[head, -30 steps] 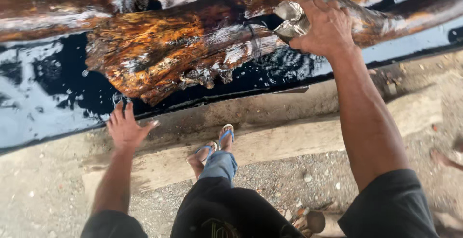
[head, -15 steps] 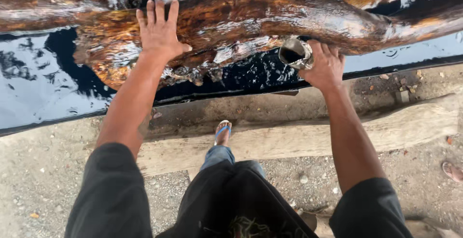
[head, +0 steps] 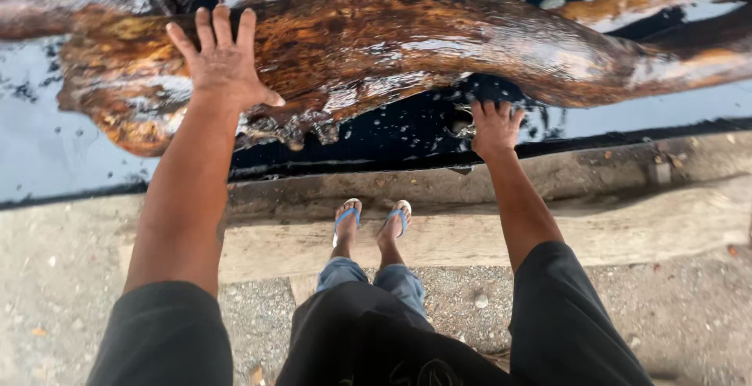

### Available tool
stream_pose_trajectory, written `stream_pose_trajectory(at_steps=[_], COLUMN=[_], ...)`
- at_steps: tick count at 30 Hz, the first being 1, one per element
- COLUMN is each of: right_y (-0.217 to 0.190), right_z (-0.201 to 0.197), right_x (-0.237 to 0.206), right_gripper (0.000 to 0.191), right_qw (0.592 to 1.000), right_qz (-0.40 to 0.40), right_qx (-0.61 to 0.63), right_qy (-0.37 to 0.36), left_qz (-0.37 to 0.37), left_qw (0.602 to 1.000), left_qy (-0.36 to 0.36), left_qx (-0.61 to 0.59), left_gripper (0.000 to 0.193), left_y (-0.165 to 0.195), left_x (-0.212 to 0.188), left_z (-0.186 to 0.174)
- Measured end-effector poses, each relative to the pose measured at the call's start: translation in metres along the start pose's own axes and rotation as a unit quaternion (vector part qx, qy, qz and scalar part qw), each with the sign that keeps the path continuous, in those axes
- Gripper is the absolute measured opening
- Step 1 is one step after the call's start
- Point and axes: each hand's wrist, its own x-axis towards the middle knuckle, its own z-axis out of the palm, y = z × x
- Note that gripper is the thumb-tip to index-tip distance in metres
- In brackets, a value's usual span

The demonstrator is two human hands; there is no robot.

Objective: The person stands at a trough filled with dark dye liquid and large wooden logs. They use a tin can to scoop the dye and pour it over the logs, moving along the trough and pressing the wood with their free hand to coat the surfaces.

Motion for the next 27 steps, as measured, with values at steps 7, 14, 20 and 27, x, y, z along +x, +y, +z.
stream_pose_trajectory(at_steps=[7, 14, 20, 27], right_y=[-0.029, -0.033, -0.041, -0.063], right_z=[0.014, 0.019, -0.002, -0.090], right_x=[0.010, 0.005, -0.012, -0.014], right_gripper=[0.087, 0.092, 0.097, 0.097], right_qw=[0.996, 0.956, 0.909, 0.921], right_qz=[-0.073, -0.118, -0.141, -0.148], right_qx=[0.033, 0.258, 0.349, 0.276], right_qy=[0.030, 0.078, 0.181, 0.231], left_qz=[-0.044, -0.051, -0.058, -0.024], left_qw=[0.998, 0.996, 0.996, 0.997], left_qy=[-0.013, 0.007, -0.021, -0.056], left_qx=[0.052, 0.078, 0.071, 0.057], left_gripper=[0.153, 0.155, 0.154, 0.152], left_y=[0.005, 0.008, 0.004, -0.005], left_x=[0.001, -0.003, -0.008, -0.021], left_z=[0.001, 0.003, -0.011, -0.041])
